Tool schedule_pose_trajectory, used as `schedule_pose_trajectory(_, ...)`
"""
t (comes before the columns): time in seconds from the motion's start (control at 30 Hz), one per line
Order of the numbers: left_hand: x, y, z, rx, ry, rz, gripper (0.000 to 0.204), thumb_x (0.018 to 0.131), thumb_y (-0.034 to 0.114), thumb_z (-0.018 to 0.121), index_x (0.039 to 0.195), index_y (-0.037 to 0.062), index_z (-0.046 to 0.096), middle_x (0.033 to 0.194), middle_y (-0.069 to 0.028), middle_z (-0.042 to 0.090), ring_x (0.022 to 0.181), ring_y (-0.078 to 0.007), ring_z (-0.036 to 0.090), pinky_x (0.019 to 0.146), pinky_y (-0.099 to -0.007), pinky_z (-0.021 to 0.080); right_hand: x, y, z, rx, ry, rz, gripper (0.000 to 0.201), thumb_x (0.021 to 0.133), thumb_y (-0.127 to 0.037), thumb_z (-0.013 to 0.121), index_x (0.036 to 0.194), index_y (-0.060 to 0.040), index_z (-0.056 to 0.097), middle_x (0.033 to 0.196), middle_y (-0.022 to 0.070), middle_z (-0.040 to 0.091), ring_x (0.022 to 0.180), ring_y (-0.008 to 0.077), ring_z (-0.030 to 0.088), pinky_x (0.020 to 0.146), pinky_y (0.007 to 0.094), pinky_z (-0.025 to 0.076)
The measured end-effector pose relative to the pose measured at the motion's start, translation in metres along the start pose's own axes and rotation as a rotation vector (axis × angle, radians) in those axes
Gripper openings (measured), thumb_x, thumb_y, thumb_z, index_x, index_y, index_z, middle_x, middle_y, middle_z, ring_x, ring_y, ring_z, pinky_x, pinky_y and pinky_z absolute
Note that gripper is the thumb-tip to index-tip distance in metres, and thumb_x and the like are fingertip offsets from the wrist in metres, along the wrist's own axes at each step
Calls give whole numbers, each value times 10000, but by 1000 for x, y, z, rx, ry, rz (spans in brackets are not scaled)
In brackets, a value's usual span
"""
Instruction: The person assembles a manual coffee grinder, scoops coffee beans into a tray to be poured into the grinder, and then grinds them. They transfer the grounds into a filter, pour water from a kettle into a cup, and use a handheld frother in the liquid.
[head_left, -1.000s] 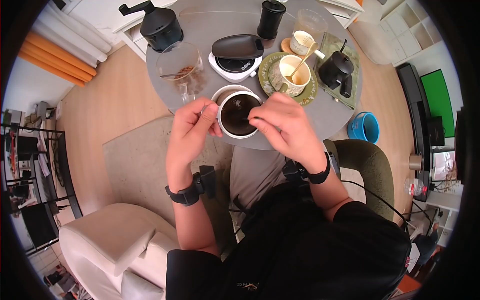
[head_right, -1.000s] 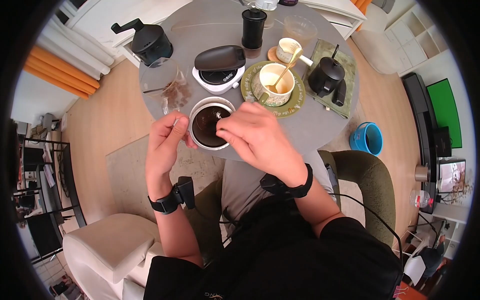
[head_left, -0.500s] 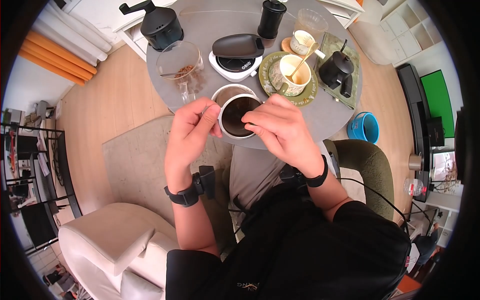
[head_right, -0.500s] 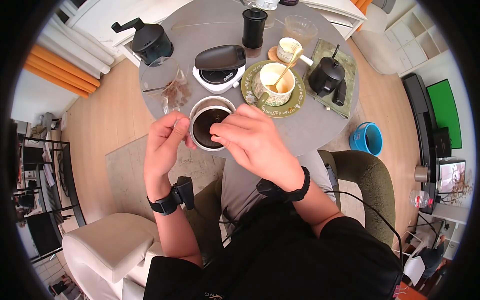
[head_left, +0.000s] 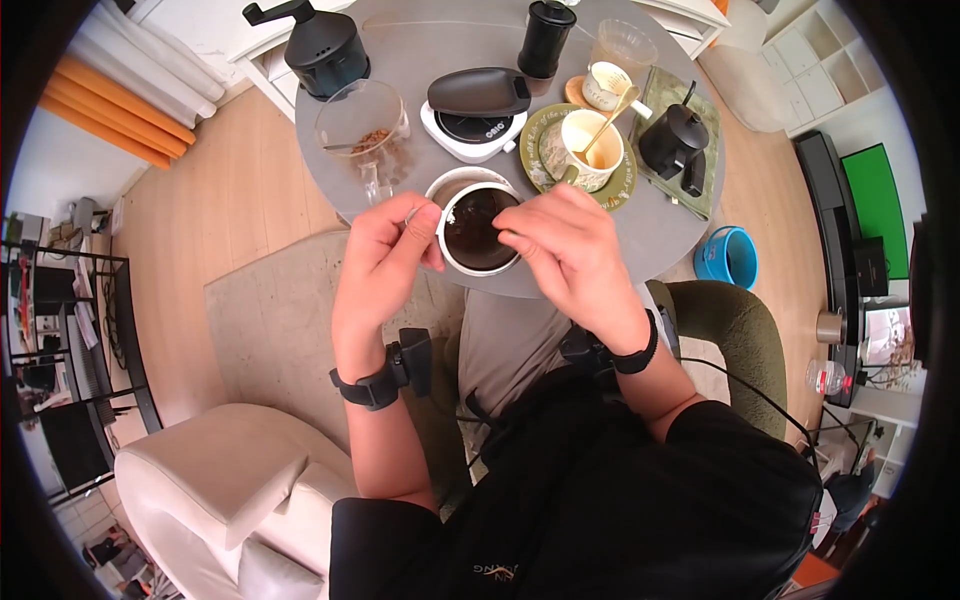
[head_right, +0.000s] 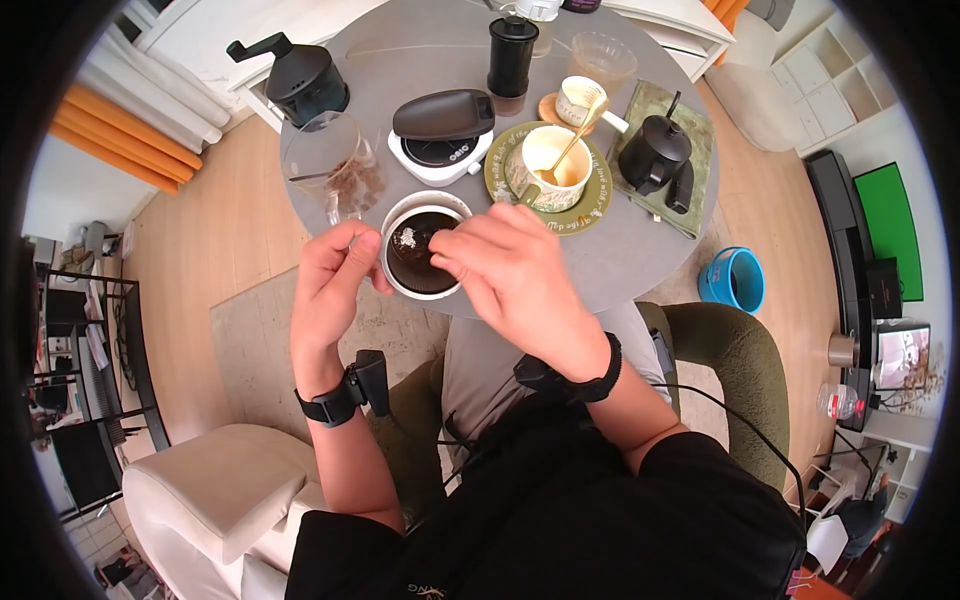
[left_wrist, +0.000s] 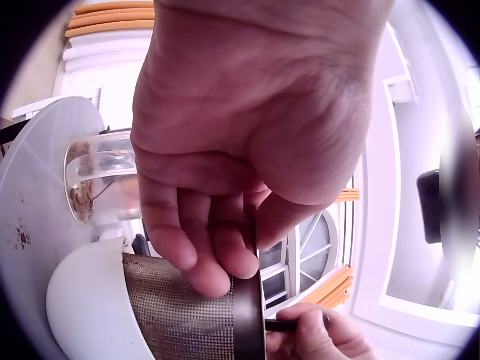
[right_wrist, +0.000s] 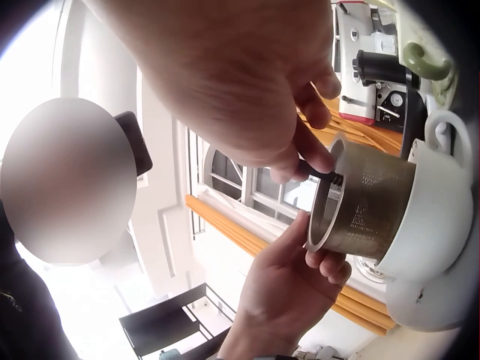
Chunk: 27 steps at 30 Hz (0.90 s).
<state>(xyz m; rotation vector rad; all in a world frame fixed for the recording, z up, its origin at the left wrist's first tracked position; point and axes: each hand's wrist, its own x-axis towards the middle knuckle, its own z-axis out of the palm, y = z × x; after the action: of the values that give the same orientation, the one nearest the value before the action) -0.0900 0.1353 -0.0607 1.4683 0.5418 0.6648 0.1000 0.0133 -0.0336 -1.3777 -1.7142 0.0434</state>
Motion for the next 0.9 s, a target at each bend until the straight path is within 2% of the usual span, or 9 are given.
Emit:
schedule_pose_trajectory(0.1,0,3,0,6,11,1,236,1073,194,568,961,12,669,679,11,617,638,-61,589,625,-227,474,0,1,-6,-99,1,57,85,846,-66,737,917,-50,692,796,61,646,738,276,564,687,384,435)
schedule_pose_trajectory(0.2,0,2,0,-2,11,4,233,1072,191,568,960,14,668,678,11,615,639,-60,588,629,-228,475,0,0,-7,-7,-90,59,98,844,-76,742,926,-54,694,804,54,648,745,270,565,688,381,433)
schedule_pose_trajectory(0.27,0,0,0,-11,4,4,230,1072,189,567,962,14,668,677,11,614,640,-61,588,631,-228,476,-2,2,-2,45,-128,-12,92,853,-76,738,932,-55,695,800,52,646,742,269,562,690,381,430)
schedule_pose_trajectory(0.47,0,3,-2,22,2,-3,225,1072,179,564,959,12,664,684,8,616,647,-67,593,634,-231,480,1,0,-5,-113,6,46,91,851,-79,739,929,-62,697,783,51,639,753,268,568,692,384,429)
schedule_pose_trajectory(0.57,0,4,0,17,20,2,227,1072,177,562,954,10,660,689,4,616,651,-69,593,637,-234,482,1,-2,-8,-37,-94,58,95,848,-80,744,931,-65,699,785,49,640,754,267,565,691,382,426)
schedule_pose_trajectory(0.67,0,5,2,22,13,9,227,1072,174,562,949,8,658,694,1,616,654,-70,593,641,-236,486,-1,-1,-1,59,-109,7,83,854,-79,738,923,-62,695,784,53,639,742,269,556,690,384,421)
schedule_pose_trajectory(0.9,0,5,0,64,16,6,230,1071,173,563,941,7,656,691,1,617,654,-70,594,640,-237,490,0,0,-8,-89,6,53,86,856,-86,734,927,-62,692,783,56,638,749,267,564,694,381,422)
